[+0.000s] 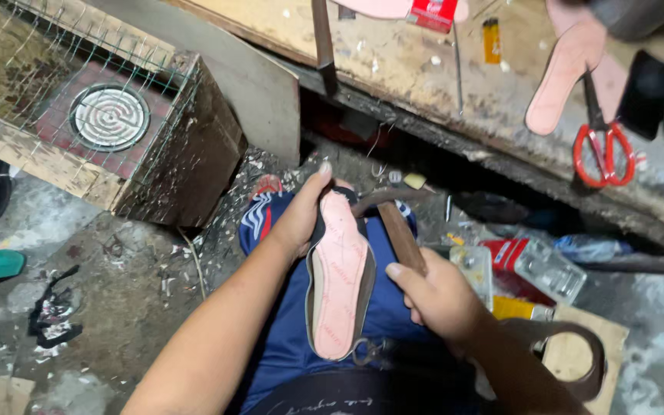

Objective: The person sits on the floor holding a shoe with a wooden last inside. They use pincers to grip and pull the shoe upper edge, hammer the upper and sole edge, trim excess material with a blade, then pull the last out of the finished shoe and set it down.

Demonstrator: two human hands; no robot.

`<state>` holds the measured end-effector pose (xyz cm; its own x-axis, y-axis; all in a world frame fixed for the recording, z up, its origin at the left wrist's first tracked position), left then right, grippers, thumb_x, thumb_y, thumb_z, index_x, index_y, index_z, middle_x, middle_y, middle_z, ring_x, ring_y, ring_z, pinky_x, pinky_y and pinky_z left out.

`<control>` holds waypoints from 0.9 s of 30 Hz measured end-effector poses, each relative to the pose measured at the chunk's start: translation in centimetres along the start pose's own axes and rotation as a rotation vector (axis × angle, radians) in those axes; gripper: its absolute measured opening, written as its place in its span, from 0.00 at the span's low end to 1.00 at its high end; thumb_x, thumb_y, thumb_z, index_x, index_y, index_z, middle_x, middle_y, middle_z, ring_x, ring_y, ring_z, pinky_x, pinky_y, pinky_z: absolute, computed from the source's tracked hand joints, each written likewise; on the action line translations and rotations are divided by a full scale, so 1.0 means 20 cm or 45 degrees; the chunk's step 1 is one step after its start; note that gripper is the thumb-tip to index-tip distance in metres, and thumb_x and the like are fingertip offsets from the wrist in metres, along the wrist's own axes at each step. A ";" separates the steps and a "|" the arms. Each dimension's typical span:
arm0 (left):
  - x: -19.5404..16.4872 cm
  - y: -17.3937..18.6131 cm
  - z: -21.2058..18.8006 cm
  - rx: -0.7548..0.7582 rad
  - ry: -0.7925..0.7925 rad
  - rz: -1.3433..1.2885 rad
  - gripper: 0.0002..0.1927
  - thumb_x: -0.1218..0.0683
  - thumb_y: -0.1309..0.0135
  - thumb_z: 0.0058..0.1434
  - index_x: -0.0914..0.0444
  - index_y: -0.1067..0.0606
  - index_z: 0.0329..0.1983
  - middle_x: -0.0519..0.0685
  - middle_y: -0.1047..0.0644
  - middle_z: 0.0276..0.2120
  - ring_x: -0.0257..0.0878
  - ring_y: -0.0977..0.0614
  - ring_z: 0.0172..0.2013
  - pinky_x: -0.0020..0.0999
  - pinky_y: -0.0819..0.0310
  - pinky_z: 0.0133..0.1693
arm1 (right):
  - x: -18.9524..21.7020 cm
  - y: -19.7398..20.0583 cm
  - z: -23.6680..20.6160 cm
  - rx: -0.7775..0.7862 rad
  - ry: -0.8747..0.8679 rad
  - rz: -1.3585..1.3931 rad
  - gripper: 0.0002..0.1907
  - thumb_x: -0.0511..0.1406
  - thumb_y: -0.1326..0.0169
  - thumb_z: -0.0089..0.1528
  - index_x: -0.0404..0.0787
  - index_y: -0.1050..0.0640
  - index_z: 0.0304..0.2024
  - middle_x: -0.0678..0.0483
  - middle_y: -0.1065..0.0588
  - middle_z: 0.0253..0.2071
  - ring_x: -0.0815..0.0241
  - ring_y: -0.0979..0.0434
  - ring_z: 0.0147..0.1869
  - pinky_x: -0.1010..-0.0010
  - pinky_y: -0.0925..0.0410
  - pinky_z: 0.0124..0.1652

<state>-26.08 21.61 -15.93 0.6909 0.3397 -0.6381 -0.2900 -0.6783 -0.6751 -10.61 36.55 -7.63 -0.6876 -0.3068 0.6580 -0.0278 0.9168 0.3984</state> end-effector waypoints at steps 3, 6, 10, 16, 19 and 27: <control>-0.07 -0.06 -0.15 0.034 -0.214 0.217 0.16 0.49 0.50 0.67 0.69 0.25 0.45 0.54 0.18 0.36 0.41 0.17 0.35 0.36 0.21 0.40 | -0.06 0.23 0.04 -0.302 0.112 -0.174 0.22 0.47 0.43 0.61 0.34 0.26 0.43 0.44 0.23 0.28 0.51 0.22 0.30 0.60 0.30 0.32; -0.15 -0.08 -0.38 -0.067 -0.321 0.418 0.15 0.55 0.48 0.64 0.67 0.27 0.51 0.50 0.19 0.40 0.37 0.18 0.39 0.32 0.23 0.44 | -0.06 0.54 0.15 -0.758 0.327 -0.421 0.26 0.47 0.41 0.62 0.34 0.28 0.51 0.38 0.23 0.40 0.40 0.21 0.45 0.50 0.31 0.46; -0.29 -0.16 -0.65 0.030 -0.392 0.576 0.19 0.54 0.50 0.67 0.67 0.27 0.59 0.45 0.21 0.47 0.31 0.21 0.48 0.28 0.27 0.53 | -0.01 0.83 0.33 -1.076 0.685 -0.874 0.27 0.43 0.35 0.62 0.29 0.26 0.52 0.32 0.25 0.51 0.31 0.25 0.54 0.46 0.33 0.52; -0.32 -0.16 -0.83 -0.093 -0.532 0.489 0.15 0.56 0.49 0.70 0.64 0.29 0.59 0.44 0.24 0.41 0.29 0.25 0.42 0.27 0.30 0.47 | -0.04 0.99 0.46 -1.180 0.763 -0.930 0.26 0.40 0.36 0.62 0.29 0.24 0.56 0.34 0.25 0.52 0.33 0.26 0.58 0.47 0.33 0.54; -0.27 -0.15 -0.81 -0.130 -0.583 0.381 0.10 0.57 0.49 0.68 0.63 0.31 0.51 0.44 0.23 0.37 0.29 0.25 0.39 0.27 0.29 0.44 | 0.10 0.85 0.24 -1.419 0.829 -1.298 0.28 0.42 0.31 0.54 0.35 0.20 0.52 0.36 0.25 0.51 0.36 0.26 0.54 0.52 0.31 0.50; -0.21 -0.39 -0.79 -0.297 -0.721 0.728 0.05 0.59 0.47 0.67 0.65 0.29 0.43 0.42 0.26 0.30 0.26 0.28 0.30 0.25 0.33 0.32 | 0.54 0.04 -0.44 -0.387 1.558 -0.299 0.19 0.34 0.36 0.58 0.34 0.23 0.51 0.45 0.24 0.51 0.46 0.23 0.57 0.60 0.30 0.56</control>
<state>-16.18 15.19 -2.06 0.0236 0.1360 -0.9904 -0.3075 -0.9417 -0.1366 -11.62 31.67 5.38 0.4276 -0.6348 0.6436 0.2204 0.7637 0.6068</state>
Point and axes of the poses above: each hand's wrist, its own z-axis towards the middle knuckle, its own y-axis out of the back of the hand, x = y × z, the point moved 7 cm from there along z, towards the middle knuckle
